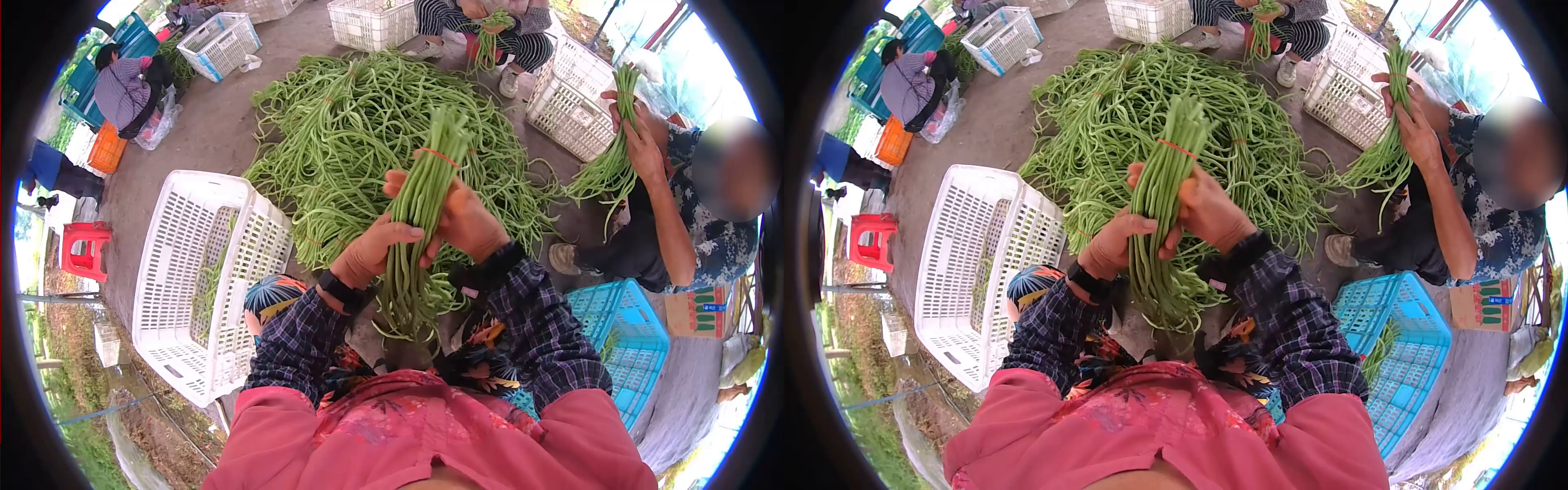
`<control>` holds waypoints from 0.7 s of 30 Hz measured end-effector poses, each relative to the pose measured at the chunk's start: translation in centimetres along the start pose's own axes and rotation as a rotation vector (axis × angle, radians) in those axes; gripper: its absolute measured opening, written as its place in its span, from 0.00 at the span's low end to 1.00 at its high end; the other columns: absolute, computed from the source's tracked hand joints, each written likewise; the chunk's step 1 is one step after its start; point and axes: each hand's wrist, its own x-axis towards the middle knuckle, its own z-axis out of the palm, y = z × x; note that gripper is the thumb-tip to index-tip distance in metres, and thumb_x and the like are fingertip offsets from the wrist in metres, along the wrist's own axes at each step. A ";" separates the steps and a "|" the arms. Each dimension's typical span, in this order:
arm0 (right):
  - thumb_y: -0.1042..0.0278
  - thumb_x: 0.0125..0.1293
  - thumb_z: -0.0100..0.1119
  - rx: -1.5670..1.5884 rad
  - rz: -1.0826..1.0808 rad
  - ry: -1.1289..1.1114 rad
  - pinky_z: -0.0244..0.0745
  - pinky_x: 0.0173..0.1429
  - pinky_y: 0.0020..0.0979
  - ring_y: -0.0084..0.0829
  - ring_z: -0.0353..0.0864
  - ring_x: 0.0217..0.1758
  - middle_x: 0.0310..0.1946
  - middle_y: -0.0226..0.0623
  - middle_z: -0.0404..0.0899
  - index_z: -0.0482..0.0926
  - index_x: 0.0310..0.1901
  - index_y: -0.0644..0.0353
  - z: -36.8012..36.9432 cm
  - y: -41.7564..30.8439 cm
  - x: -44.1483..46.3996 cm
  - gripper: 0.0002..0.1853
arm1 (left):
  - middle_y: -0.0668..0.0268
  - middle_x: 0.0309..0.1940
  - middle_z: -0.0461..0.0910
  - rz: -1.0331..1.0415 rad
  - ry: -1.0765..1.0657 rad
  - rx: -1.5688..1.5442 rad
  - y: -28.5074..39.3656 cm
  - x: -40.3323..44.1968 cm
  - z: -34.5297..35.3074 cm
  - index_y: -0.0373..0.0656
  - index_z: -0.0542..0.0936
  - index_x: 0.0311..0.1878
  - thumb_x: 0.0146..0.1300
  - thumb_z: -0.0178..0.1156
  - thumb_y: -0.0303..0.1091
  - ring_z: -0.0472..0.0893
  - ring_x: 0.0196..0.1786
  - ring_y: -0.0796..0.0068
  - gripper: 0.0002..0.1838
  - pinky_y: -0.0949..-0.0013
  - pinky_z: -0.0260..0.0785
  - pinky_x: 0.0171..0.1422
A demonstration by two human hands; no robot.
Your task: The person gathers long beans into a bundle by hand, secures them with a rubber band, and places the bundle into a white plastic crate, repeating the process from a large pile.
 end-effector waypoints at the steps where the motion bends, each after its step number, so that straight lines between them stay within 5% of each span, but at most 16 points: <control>1: 0.61 0.64 0.56 0.960 0.097 0.068 0.68 0.60 0.40 0.43 0.69 0.61 0.55 0.43 0.70 0.57 0.65 0.57 0.1 -1.2 -0.3 0.31 | 0.60 0.26 0.74 -0.044 -0.029 0.007 -0.6 0.2 0.1 0.36 0.71 0.50 0.51 0.60 0.46 0.72 0.25 0.71 0.27 0.73 0.66 0.32; 2: 0.61 0.61 0.60 1.918 0.194 0.144 0.70 0.57 0.39 0.42 0.68 0.62 0.52 0.40 0.74 0.56 0.66 0.59 -0.1 -1.8 -0.6 0.34 | 0.60 0.26 0.74 -0.048 -0.032 0.005 -1.1 0.4 0.2 0.36 0.71 0.50 0.51 0.60 0.46 0.72 0.25 0.71 0.27 0.73 0.66 0.32; 7: 0.65 0.60 0.59 1.942 0.318 0.473 0.72 0.53 0.35 0.30 0.72 0.45 0.41 0.32 0.69 0.59 0.61 0.61 -1.7 -1.4 -0.6 0.30 | 0.62 0.23 0.72 -0.205 -0.179 -0.262 -2.4 1.3 0.8 0.35 0.72 0.49 0.49 0.60 0.49 0.69 0.22 0.73 0.30 0.72 0.62 0.29; 13: 0.67 0.62 0.57 1.987 0.291 0.504 0.71 0.53 0.35 0.28 0.71 0.44 0.42 0.31 0.68 0.61 0.61 0.57 -1.5 0.0 -1.2 0.26 | 0.58 0.27 0.76 -0.239 -0.218 -0.163 -2.9 2.1 -0.4 0.35 0.72 0.50 0.49 0.60 0.52 0.75 0.26 0.71 0.32 0.73 0.68 0.33; 21: 0.65 0.65 0.55 1.877 0.419 0.677 0.72 0.48 0.33 0.29 0.73 0.40 0.35 0.31 0.72 0.70 0.46 0.59 -3.6 2.6 -1.8 0.12 | 0.64 0.44 0.77 0.140 0.257 0.473 -2.8 3.1 -1.2 0.35 0.70 0.55 0.66 0.54 0.43 0.76 0.44 0.79 0.22 0.75 0.70 0.49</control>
